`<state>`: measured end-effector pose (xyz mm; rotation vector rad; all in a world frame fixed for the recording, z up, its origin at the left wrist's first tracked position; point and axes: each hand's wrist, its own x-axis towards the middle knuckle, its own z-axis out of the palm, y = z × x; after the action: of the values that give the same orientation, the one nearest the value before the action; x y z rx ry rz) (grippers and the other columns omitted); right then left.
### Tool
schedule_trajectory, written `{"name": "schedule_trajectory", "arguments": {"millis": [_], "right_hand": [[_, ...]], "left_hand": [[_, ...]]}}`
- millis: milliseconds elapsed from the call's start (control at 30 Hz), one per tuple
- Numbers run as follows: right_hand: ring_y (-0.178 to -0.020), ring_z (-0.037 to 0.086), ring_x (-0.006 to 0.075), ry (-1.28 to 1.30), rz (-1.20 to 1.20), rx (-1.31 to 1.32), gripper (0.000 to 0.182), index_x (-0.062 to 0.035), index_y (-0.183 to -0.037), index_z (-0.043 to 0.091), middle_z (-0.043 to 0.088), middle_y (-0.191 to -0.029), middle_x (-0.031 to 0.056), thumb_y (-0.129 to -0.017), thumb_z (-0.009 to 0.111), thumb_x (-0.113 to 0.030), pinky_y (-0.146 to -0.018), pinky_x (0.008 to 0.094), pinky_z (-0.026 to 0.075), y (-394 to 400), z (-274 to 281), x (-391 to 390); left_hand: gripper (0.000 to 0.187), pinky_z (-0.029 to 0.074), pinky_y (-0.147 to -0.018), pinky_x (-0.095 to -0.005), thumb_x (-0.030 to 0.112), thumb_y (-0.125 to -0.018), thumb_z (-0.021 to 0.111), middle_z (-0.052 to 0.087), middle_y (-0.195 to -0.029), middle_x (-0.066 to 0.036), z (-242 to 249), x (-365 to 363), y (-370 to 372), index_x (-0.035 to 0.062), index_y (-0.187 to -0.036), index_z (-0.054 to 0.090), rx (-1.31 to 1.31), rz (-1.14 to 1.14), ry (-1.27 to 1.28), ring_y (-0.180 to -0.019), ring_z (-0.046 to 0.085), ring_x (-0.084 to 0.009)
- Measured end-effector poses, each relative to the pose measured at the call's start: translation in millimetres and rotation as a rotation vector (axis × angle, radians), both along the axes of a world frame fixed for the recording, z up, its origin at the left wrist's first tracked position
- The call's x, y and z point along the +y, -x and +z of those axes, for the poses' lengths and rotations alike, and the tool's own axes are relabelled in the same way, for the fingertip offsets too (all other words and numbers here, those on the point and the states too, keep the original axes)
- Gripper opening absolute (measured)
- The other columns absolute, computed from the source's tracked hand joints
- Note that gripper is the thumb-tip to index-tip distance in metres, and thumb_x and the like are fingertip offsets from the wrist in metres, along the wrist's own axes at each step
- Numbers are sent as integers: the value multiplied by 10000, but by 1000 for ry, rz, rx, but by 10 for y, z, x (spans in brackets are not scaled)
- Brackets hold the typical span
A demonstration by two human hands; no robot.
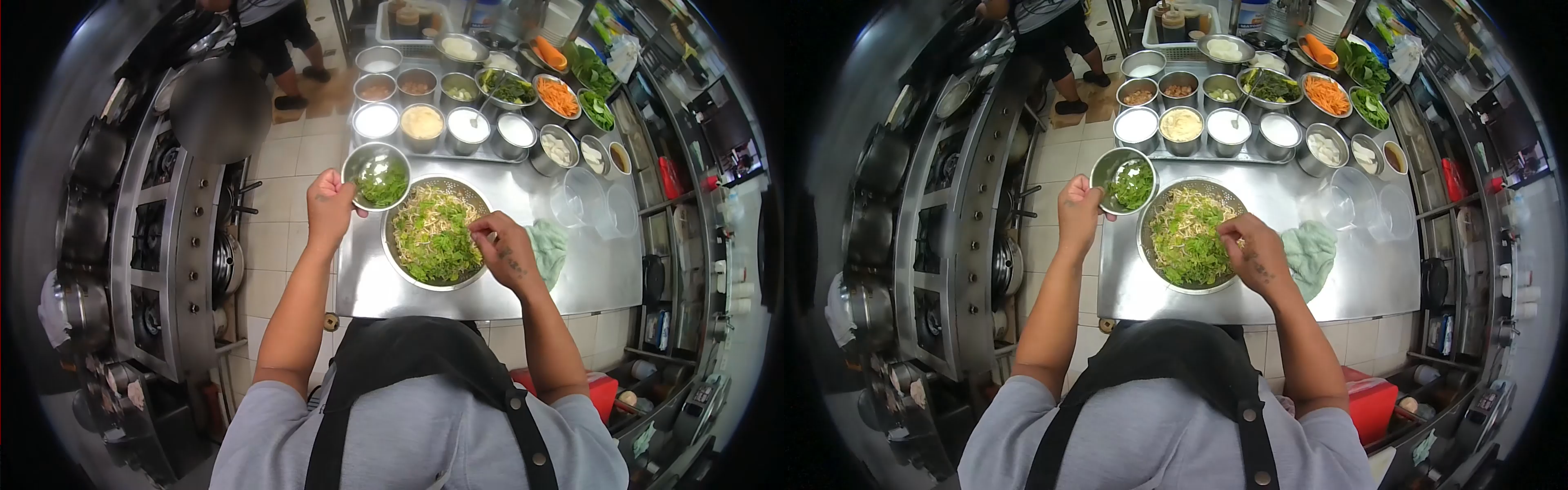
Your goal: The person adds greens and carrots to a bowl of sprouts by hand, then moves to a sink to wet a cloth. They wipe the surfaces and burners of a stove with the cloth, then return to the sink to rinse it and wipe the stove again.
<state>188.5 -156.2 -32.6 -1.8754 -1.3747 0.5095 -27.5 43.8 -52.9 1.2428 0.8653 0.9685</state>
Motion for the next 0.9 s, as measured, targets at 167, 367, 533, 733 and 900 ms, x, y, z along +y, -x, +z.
{"name": "schedule_trajectory", "arguments": {"millis": [167, 367, 533, 733, 900], "right_hand": [[-881, 639, 321, 260, -26, -182, 243, -70, -1014, 643, 652, -982, 149, -785, 702, -127, -761, 405, 505, 0, -335, -46], [-878, 612, 320, 59, 315, -111, 177, -75, -986, 651, 619, -921, 130, -811, 659, -99, -749, 401, 494, 272, -396, -33], [-851, 604, 318, 72, 147, -208, 167, -70, -964, 652, 601, -885, 122, -815, 679, -141, -732, 397, 486, 157, -384, -102], [-846, 602, 322, 208, 113, -231, 141, -78, -910, 653, 594, -863, 118, -787, 693, -135, -722, 417, 487, 87, -566, -322], [-854, 618, 322, 233, 29, -198, 131, -64, -899, 650, 616, -875, 128, -788, 691, -120, -726, 406, 491, 18, -495, -402]], "left_hand": [[177, 435, -429, -260, -33, -811, 499, 558, -646, -85, -36, 30, 83, 59, -689, 410, 2, 12, 35, -474, 555, -159], [145, 426, -445, -258, -30, -802, 488, 570, -643, -90, -190, 20, 152, 57, -710, 418, 34, 8, 81, -461, 542, -160], [155, 444, -429, -266, -15, -813, 481, 564, -618, -95, -318, 61, 310, 64, -704, 405, 47, 92, 127, -453, 551, -170], [212, 467, -396, -268, -53, -814, 508, 544, -612, -83, -529, 156, 421, 68, -684, 394, 45, 94, 52, -442, 544, -148], [256, 462, -382, -257, -44, -816, 520, 423, -584, 4, -628, 127, 275, 80, -650, 369, 92, 60, -42, -447, 488, -101]]}}
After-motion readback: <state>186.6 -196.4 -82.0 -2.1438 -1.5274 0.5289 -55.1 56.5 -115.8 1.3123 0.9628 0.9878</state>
